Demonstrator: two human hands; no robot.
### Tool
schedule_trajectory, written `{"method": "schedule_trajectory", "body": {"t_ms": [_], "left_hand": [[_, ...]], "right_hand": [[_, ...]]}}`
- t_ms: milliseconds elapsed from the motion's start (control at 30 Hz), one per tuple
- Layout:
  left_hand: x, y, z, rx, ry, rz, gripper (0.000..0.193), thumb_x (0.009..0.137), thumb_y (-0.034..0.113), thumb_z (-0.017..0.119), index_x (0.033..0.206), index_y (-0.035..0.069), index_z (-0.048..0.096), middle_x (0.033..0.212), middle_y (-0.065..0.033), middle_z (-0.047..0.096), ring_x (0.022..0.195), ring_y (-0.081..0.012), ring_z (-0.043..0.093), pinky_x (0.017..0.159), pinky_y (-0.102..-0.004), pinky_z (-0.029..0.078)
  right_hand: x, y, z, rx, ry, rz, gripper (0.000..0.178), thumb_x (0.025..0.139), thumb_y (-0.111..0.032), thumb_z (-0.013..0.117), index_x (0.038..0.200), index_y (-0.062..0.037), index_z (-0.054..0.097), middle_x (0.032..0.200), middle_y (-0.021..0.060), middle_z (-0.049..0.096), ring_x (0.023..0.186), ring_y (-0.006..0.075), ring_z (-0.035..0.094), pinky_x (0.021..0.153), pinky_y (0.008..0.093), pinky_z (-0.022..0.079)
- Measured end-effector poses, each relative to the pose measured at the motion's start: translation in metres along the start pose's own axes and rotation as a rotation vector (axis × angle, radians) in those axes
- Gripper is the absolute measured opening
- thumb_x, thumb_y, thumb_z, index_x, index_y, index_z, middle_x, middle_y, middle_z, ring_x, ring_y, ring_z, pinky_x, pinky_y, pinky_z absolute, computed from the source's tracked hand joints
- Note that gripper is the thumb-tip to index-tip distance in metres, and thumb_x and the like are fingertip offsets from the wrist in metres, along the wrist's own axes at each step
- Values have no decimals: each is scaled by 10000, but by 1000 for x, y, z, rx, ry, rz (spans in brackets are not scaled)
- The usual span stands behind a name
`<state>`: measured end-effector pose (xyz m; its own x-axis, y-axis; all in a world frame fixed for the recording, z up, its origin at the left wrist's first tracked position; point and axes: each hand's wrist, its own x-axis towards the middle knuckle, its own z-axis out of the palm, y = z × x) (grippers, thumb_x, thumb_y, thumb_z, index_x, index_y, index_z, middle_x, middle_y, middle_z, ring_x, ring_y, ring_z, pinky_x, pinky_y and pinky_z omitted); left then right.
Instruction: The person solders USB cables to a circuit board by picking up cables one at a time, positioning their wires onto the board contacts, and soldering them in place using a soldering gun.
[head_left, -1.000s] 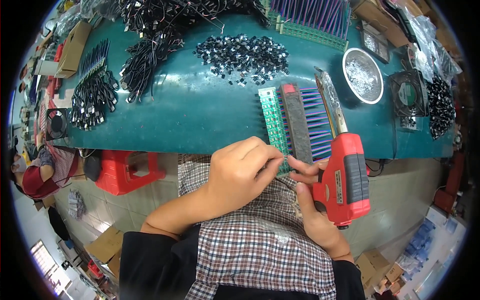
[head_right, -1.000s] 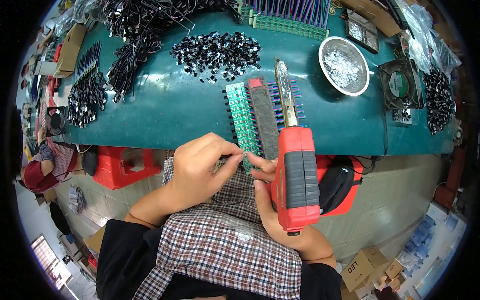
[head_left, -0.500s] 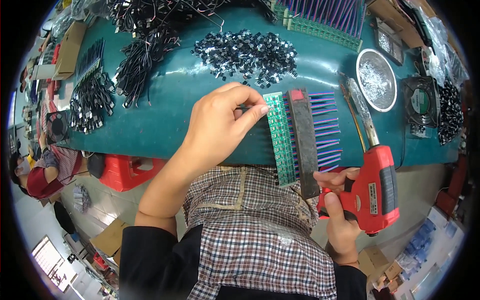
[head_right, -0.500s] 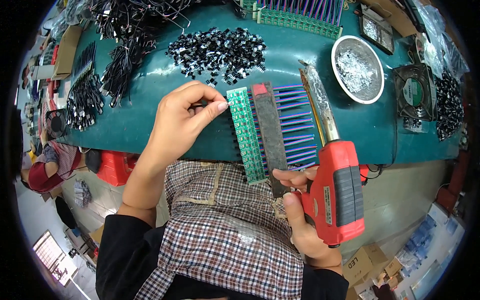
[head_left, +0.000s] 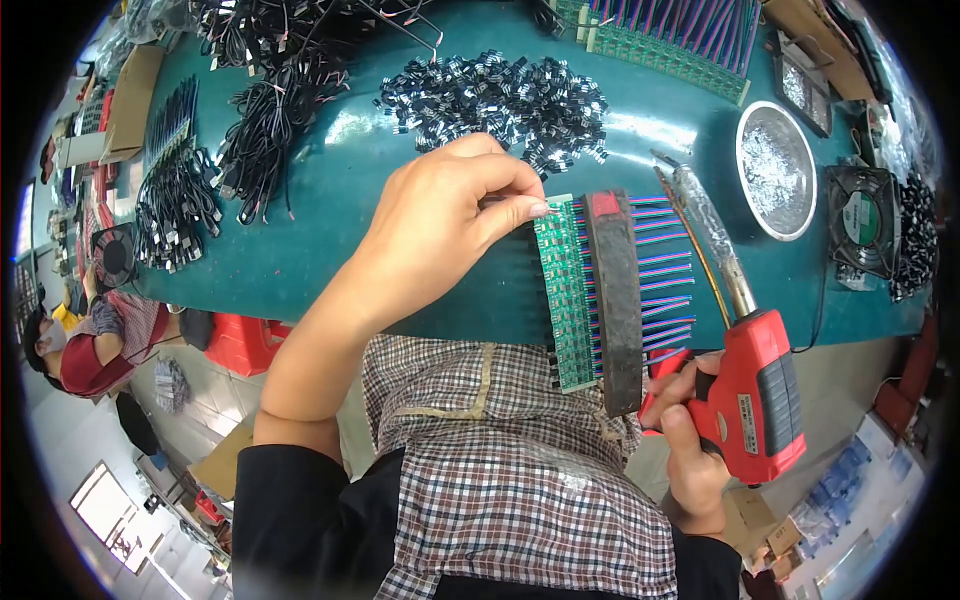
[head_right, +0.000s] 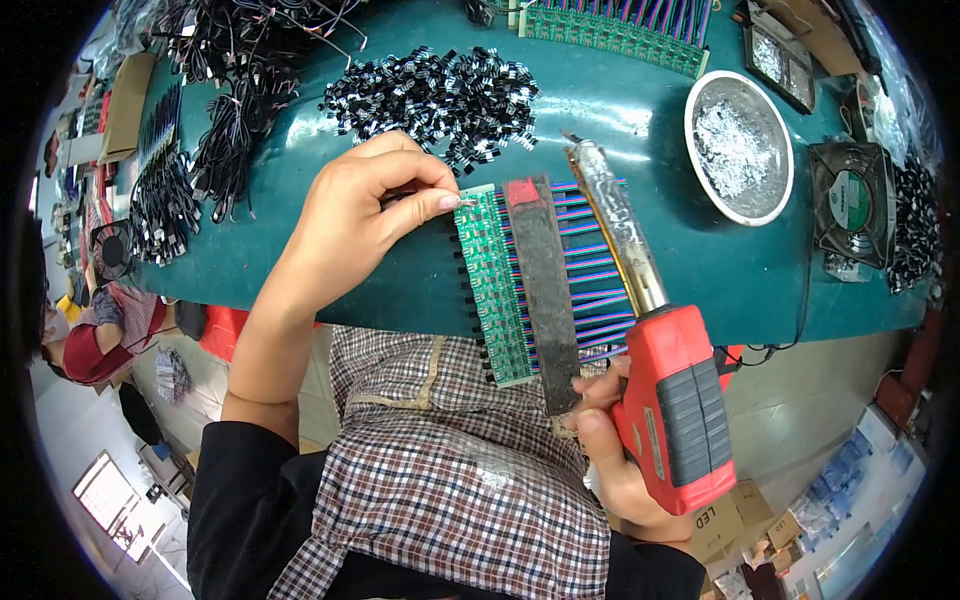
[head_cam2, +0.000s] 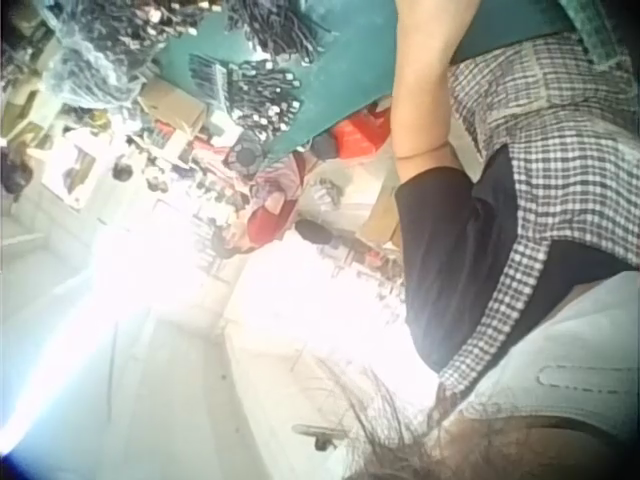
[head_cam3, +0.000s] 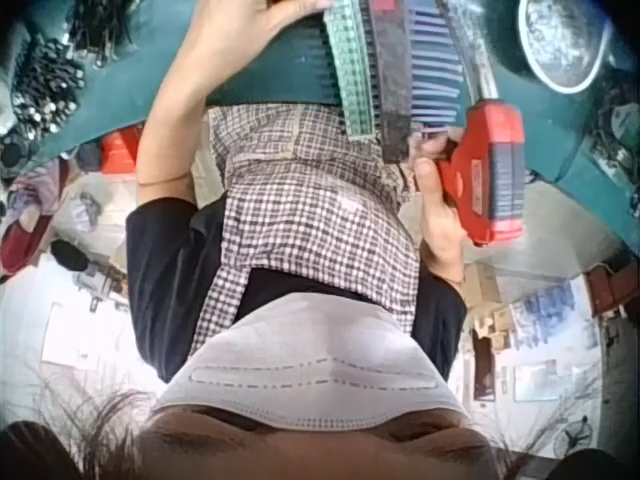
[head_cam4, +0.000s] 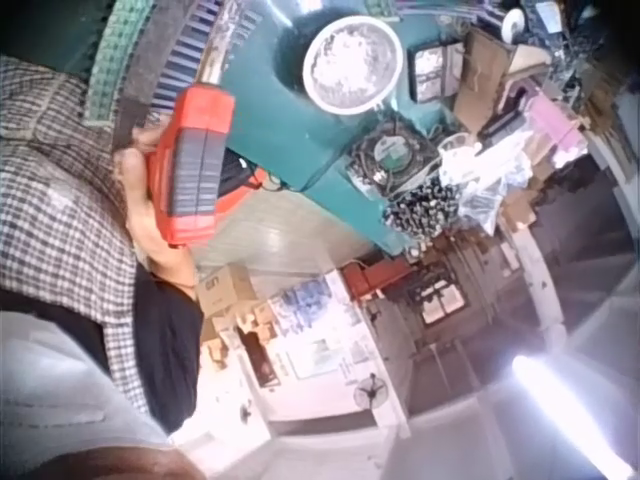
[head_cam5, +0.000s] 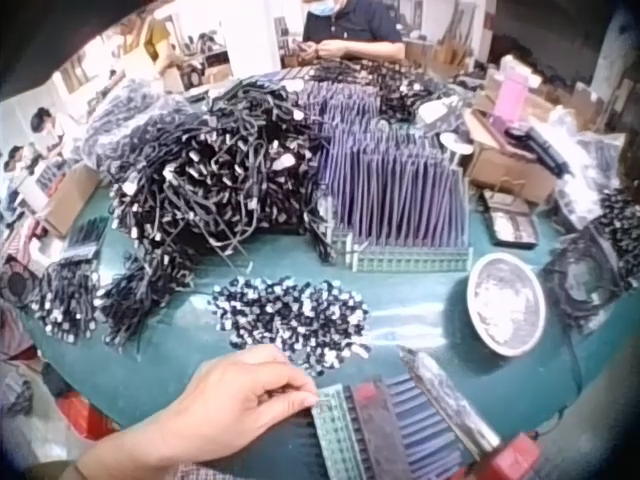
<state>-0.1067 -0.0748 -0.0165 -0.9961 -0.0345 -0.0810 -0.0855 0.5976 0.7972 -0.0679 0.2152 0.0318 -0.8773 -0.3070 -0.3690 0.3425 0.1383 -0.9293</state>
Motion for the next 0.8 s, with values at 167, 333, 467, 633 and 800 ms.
{"method": "schedule_trajectory", "body": {"t_ms": [167, 333, 467, 633, 800], "left_hand": [[7, -3, -5, 81, -22, 71, 77, 862, 89, 746, 923, 43, 733, 812, -44, 617, 698, -149, 586, 627, -278, 469], [11, -3, -5, 99, -30, 80, 66, 845, 79, 751, 900, 45, 739, 807, -42, 616, 695, -156, 589, 621, -289, 472], [10, -4, -6, 119, -42, 80, 66, 835, 72, 755, 891, 44, 737, 812, -44, 621, 698, -162, 598, 619, -294, 471], [13, -6, -7, 169, -26, 182, 84, 818, 96, 771, 879, 49, 738, 787, -54, 617, 695, -201, 619, 606, -320, 469], [16, -6, -7, 209, -21, 235, 89, 811, 119, 775, 868, 61, 739, 777, -44, 615, 677, -206, 615, 587, -330, 461]], "right_hand": [[-5, 17, -21, -191, -35, -96, 386, 900, -90, 664, 1237, 11, 506, 893, 74, 557, 621, 132, 533, 580, 288, 467], [-7, 18, -16, -182, -7, -46, 302, 900, -63, 638, 1172, 19, 534, 785, 62, 556, 558, 124, 505, 530, 282, 443], [-1, 22, -13, -305, -54, -79, 201, 905, -11, 596, 1096, 28, 551, 680, 50, 549, 546, 121, 515, 508, 284, 439], [5, 20, -12, -313, -117, -63, 184, 899, -1, 596, 1070, 45, 543, 691, 48, 534, 538, 113, 490, 495, 263, 435], [4, 18, -3, -267, -33, -32, 129, 900, 5, 585, 1017, 31, 539, 710, 51, 520, 540, 115, 481, 481, 260, 426]]}}
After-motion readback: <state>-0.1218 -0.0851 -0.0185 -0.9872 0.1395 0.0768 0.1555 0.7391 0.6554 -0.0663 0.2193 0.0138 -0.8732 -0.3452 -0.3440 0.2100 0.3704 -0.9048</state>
